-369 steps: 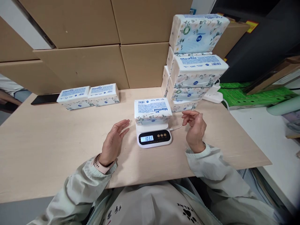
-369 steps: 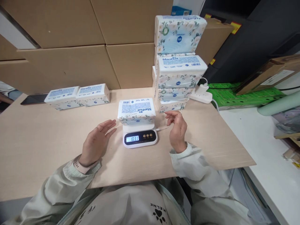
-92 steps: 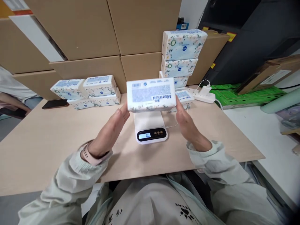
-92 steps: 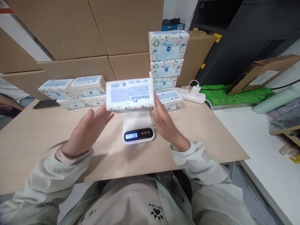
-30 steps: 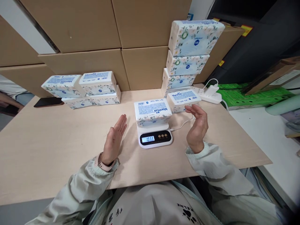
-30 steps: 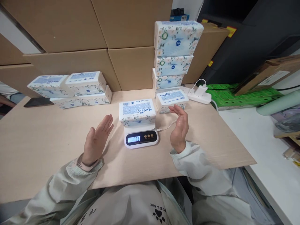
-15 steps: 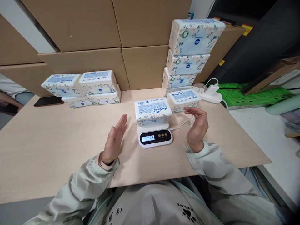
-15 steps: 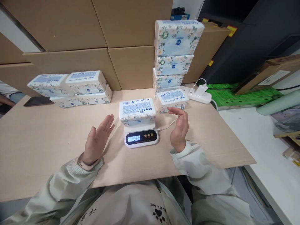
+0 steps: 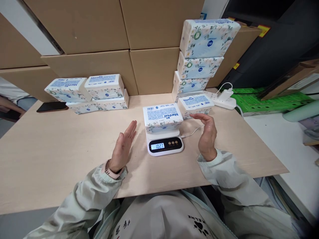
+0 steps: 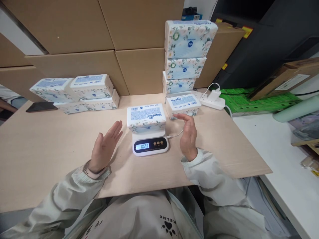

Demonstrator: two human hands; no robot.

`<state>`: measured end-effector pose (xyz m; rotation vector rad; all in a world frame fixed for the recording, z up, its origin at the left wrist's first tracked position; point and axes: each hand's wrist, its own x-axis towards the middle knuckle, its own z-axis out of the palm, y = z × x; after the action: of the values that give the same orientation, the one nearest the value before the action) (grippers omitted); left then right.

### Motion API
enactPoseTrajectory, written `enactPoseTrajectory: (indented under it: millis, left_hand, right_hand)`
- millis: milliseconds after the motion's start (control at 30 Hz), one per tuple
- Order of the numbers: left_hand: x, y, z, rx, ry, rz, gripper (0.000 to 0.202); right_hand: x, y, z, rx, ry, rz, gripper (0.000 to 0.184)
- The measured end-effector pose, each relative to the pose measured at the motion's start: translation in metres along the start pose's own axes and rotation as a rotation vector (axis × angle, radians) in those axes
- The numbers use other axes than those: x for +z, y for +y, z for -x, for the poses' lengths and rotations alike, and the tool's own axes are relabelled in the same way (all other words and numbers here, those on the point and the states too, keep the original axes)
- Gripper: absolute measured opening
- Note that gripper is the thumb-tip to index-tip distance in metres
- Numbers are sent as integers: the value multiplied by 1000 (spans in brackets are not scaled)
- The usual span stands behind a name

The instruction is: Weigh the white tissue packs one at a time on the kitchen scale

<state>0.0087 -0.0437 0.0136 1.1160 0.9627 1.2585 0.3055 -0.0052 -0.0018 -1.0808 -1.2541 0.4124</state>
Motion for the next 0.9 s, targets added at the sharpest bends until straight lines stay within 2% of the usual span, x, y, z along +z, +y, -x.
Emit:
enactPoseTrajectory:
  millis: [167,367,533,700,800,900]
  left_hand:
    - [4,2,-2,3,-45,-37,69]
    - [6,-1,-10,-11,-59,-77,72]
    - [15,-5,-22,-23,-82,-54,69]
    - [27,5,-29,30,-200,28,58]
    - [20,24,-29,16,-81,76,55]
    - [-2,51,-37,-61,146,149,54]
  right_hand:
    - [-3,-1,2,83,-175,106,61]
    - [-4,3,2,64,-229,232,65]
    - [5,4,0,35,-264,292,64]
    - [17,-19,-4,72,-513,279,59]
    - [31,-45,-12,6,-667,214,69]
    - [65,-73,-24,-116,-810,173,81]
